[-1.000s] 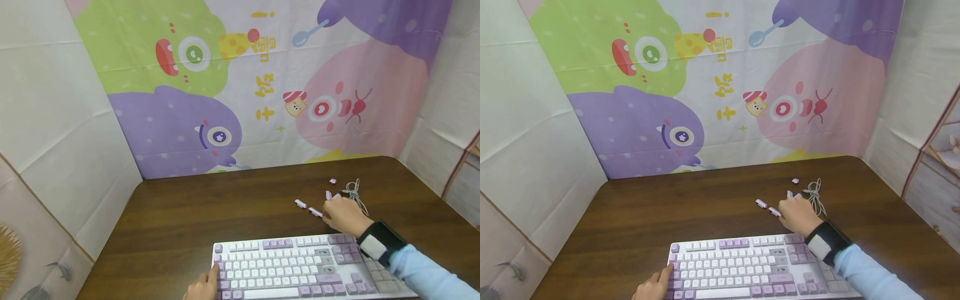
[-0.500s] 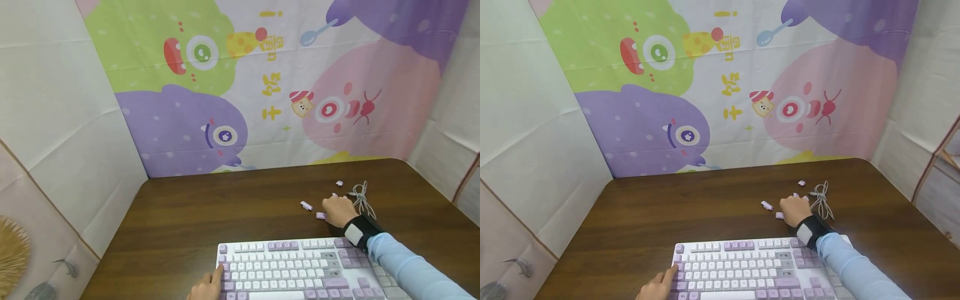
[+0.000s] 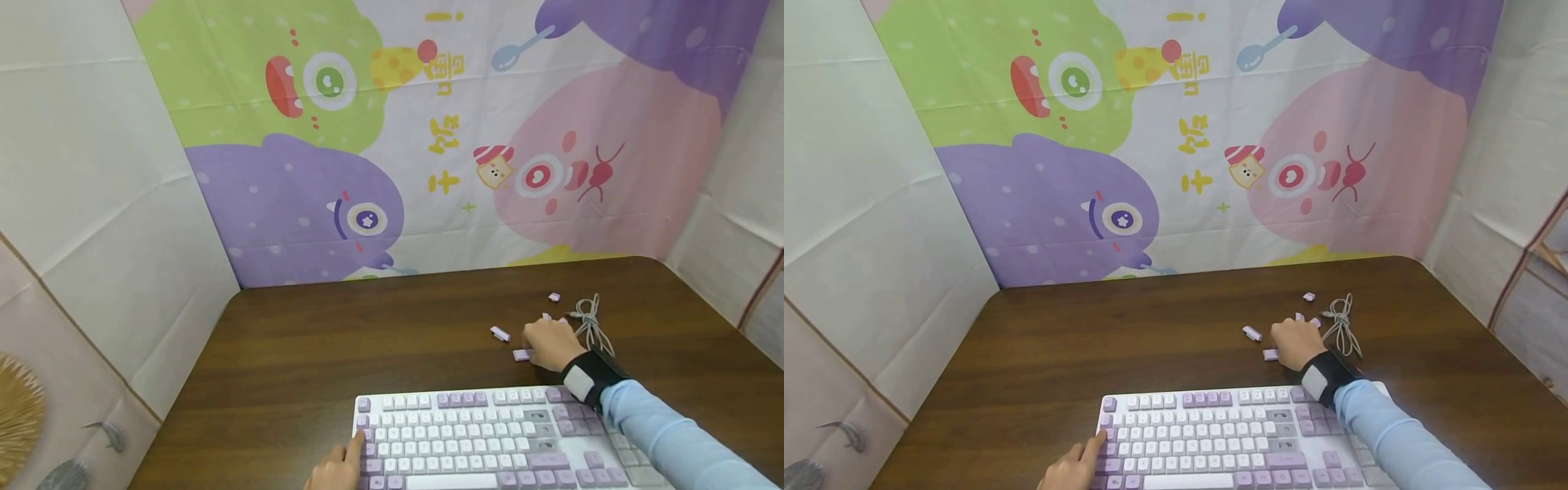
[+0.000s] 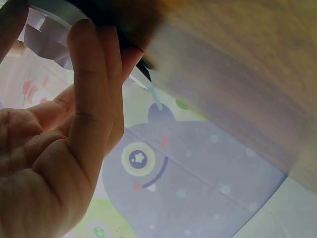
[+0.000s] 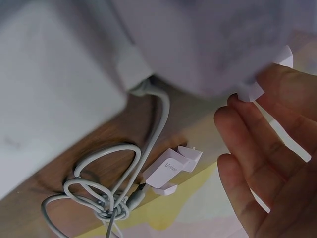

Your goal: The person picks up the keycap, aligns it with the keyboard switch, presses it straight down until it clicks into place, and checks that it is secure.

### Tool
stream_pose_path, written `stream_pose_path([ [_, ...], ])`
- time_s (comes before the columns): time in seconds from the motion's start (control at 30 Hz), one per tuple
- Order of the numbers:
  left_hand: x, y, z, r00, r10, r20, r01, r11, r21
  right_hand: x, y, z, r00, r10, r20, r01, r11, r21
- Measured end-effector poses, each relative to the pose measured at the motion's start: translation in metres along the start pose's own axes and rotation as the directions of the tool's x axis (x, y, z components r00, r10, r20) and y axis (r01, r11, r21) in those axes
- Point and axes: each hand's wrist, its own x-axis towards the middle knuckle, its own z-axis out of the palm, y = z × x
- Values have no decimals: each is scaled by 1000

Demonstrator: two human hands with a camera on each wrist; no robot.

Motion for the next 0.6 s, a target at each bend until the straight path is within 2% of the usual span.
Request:
stream_pose_path([
  [0.37, 1, 0, -2, 1000, 11, 13, -12, 1000, 13, -4, -4, -5, 999, -50, -11, 50, 999, 16],
  [0.6, 1, 0, -1, 1000, -5, 30, 5, 1000, 1, -7, -7, -10, 995, -98, 28, 96, 994, 55],
])
